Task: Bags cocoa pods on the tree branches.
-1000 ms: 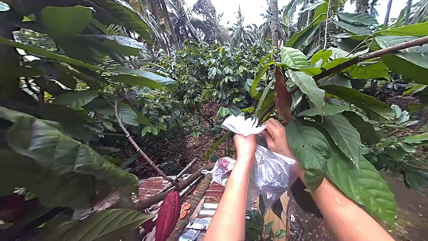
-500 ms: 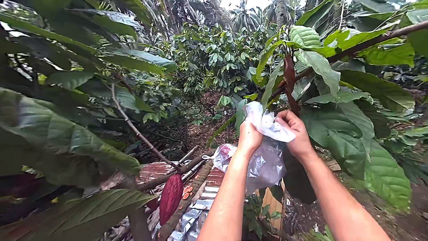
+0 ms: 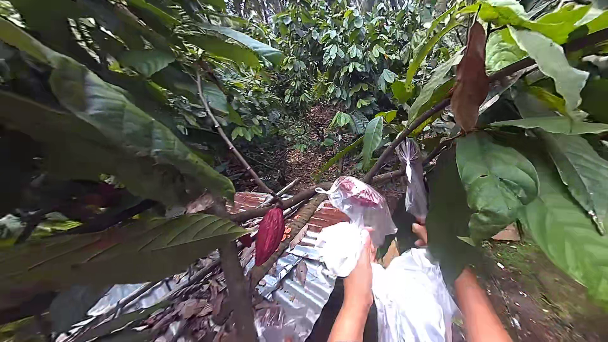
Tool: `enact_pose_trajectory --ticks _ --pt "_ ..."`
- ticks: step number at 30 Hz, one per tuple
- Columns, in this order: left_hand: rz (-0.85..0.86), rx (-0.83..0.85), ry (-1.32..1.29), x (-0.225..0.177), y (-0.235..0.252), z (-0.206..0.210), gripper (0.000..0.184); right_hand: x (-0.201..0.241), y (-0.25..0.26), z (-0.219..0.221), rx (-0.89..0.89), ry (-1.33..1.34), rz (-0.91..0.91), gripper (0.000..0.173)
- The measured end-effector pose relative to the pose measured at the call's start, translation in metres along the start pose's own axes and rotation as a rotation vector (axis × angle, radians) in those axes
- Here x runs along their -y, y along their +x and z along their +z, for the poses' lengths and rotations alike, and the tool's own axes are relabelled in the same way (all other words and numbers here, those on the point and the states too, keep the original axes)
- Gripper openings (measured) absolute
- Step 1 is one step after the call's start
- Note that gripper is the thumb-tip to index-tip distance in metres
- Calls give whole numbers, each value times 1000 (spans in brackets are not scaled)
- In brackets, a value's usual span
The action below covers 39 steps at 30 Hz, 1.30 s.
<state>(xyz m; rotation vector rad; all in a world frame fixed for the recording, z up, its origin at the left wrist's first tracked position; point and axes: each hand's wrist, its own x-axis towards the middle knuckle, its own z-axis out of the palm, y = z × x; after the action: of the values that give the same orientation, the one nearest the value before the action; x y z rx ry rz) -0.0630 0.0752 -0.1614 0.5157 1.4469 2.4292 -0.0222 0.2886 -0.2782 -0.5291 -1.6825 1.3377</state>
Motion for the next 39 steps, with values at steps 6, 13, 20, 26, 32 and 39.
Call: enact_pose_trajectory --ticks 6,13,20,26,32,39 --pt "-269 350 -293 20 -27 -48 74 97 -57 -32 536 -325 192 27" --pt "-211 329 -238 9 -45 -63 104 173 -81 23 820 -296 -80 42" --pt "-304 27 49 -14 -78 -73 30 145 -106 47 760 -158 -12 11" --pt "-326 -180 15 -19 -73 -79 15 131 -110 38 728 219 176 15" --pt "-272 -299 75 -11 -72 -95 14 107 -101 33 686 314 324 21" --pt "-164 -345 144 -7 -74 -112 13 113 -89 35 785 274 308 16"
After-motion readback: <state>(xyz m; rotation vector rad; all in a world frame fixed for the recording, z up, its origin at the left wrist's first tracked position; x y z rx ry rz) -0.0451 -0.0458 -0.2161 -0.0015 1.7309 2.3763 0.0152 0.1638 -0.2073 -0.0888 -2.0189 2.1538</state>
